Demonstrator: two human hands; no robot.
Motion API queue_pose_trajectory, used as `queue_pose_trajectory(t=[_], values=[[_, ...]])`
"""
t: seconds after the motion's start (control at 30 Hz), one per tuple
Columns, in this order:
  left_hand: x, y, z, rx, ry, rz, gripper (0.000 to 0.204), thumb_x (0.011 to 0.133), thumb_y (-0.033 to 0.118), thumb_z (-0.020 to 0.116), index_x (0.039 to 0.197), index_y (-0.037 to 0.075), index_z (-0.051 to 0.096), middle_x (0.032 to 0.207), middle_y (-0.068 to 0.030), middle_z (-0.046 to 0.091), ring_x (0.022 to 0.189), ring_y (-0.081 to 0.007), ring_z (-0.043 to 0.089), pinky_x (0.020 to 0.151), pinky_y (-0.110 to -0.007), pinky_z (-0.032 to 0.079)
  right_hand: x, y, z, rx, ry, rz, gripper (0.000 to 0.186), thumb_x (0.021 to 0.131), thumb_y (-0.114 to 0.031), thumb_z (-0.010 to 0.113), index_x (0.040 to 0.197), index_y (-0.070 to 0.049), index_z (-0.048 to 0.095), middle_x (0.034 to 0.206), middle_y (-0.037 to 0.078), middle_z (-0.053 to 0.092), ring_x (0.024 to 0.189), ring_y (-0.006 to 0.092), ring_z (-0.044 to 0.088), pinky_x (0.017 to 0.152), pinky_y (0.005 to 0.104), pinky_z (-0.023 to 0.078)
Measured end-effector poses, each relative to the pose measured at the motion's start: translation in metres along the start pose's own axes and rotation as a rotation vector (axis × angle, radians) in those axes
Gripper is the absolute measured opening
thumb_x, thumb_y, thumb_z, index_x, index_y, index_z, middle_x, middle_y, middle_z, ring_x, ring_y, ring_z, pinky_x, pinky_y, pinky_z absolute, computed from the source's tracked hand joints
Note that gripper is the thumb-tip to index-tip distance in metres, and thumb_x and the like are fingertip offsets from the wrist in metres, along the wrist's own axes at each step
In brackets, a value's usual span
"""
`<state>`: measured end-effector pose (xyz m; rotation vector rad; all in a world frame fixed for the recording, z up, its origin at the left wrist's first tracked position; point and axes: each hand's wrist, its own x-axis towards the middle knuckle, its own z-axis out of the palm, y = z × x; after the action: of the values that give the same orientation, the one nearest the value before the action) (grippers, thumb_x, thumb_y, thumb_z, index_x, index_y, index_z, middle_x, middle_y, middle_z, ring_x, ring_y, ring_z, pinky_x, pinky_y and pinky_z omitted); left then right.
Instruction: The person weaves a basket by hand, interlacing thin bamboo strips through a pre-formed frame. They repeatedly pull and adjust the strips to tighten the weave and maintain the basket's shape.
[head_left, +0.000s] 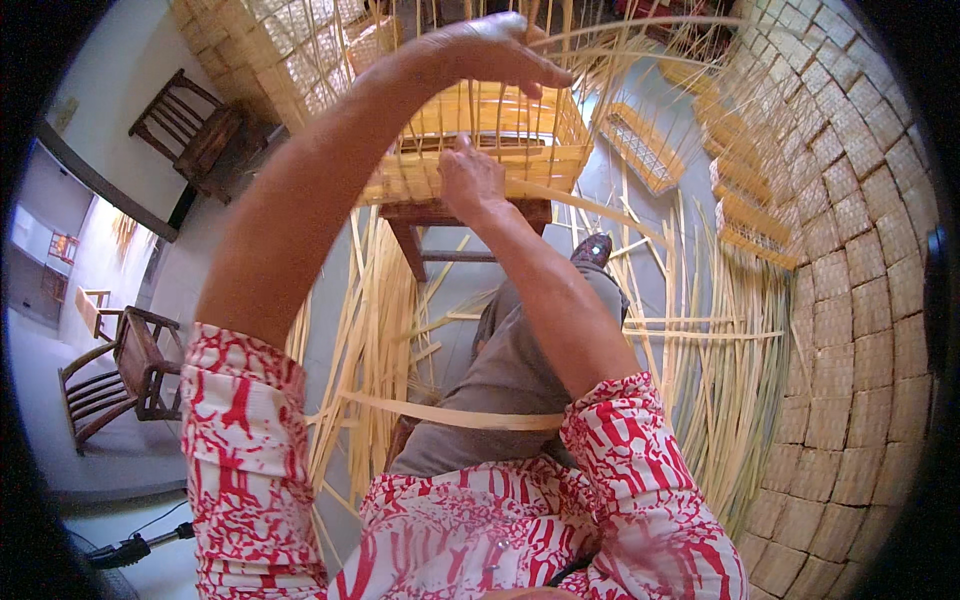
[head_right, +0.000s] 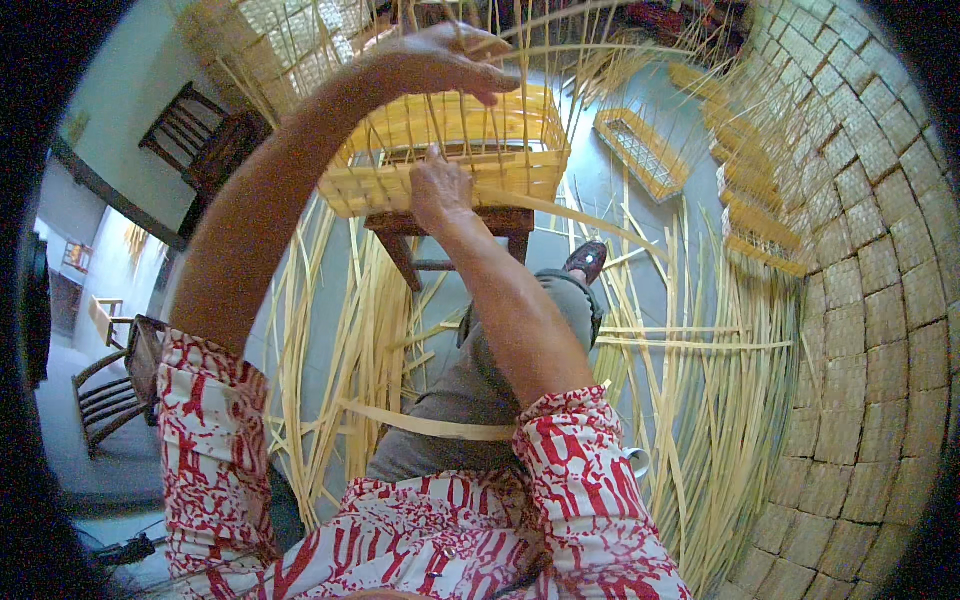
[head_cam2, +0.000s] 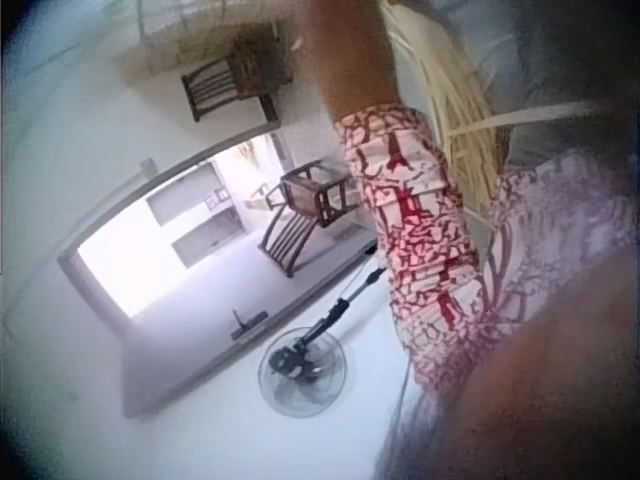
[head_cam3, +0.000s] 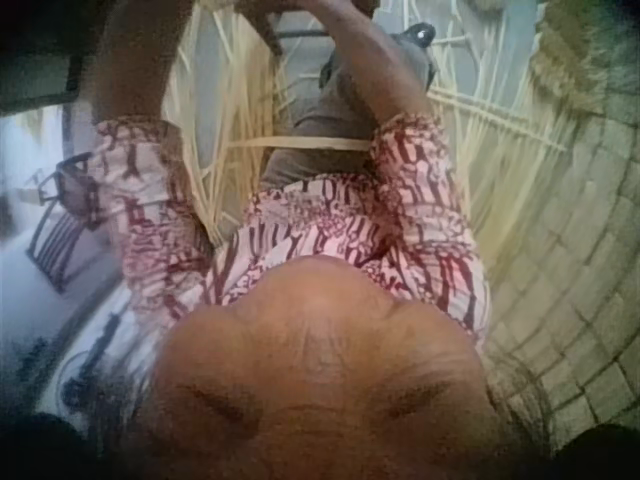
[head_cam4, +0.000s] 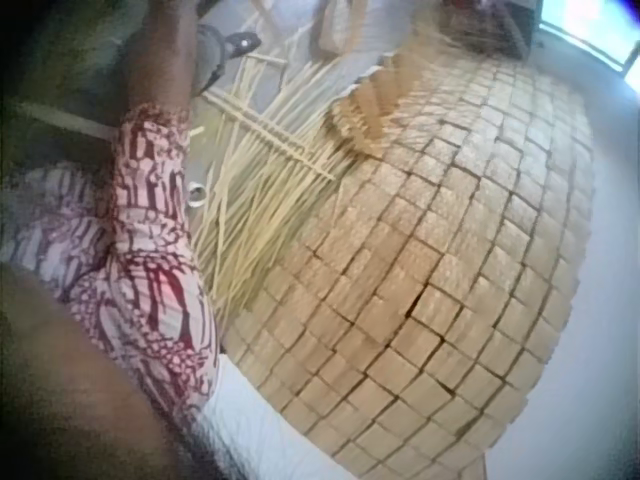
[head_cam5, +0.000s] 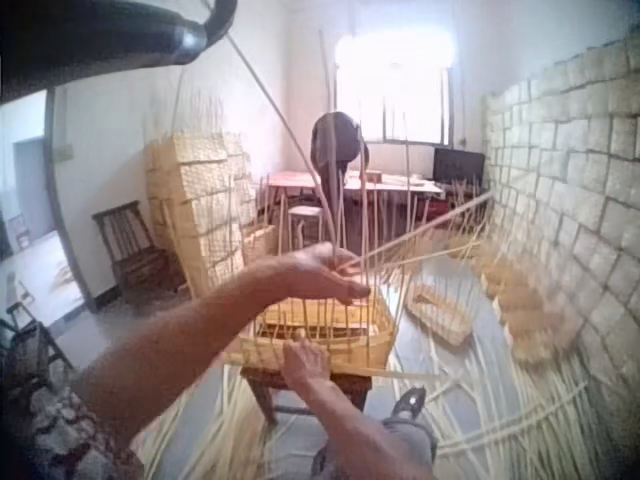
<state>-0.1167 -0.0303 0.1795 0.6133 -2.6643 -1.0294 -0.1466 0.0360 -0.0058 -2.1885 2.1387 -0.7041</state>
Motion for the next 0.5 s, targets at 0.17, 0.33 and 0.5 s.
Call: queue_pose_trajectory(t=[0.17, 0.33, 0.5], values=[[0.009, 0.005, 0.020, -0.177, -0.121, -0.093, 0.063, 0.089, 0.035, 0.073, 0.141, 0.011, 0.047, 0.120, -0.0148, 0.070, 0.077, -0.0216, 0.072, 0.071, -0.037, 0.060, -0.001, -0.002, 0.001, 0.049, 0.056, -0.033, 0.014, 0.088, -0.008, 0.057, 0.094, -0.004, 0.069, 0.114, 0.022, 0.058, 0.098, 0.0395, 0.067, 0.082, 0.0518, 0.054], [0.010, 0.004, 0.035, 0.366, 0.072, 0.255, 0.029, 0.094, 0.034, 0.065, 0.110, 0.009, 0.067, 0.099, -0.0148, 0.073, 0.084, -0.0324, 0.071, 0.079, -0.044, 0.056, -0.024, 0.006, -0.025, 0.124, 0.032, -0.107, 0.014, 0.087, -0.007, 0.056, 0.094, -0.001, 0.066, 0.127, 0.025, 0.054, 0.104, 0.0441, 0.063, 0.087, 0.0530, 0.052], [-0.018, -0.026, 0.023, 0.591, 0.188, 0.469, 0.018, 0.091, 0.013, 0.061, 0.108, 0.009, 0.065, 0.097, -0.0174, 0.069, 0.092, -0.0384, 0.066, 0.078, -0.046, 0.053, -0.071, 0.035, -0.083, 0.034, 0.042, -0.202, 0.018, 0.090, -0.008, 0.055, 0.103, -0.012, 0.067, 0.115, 0.016, 0.063, 0.089, 0.0381, 0.068, 0.074, 0.0516, 0.055]])
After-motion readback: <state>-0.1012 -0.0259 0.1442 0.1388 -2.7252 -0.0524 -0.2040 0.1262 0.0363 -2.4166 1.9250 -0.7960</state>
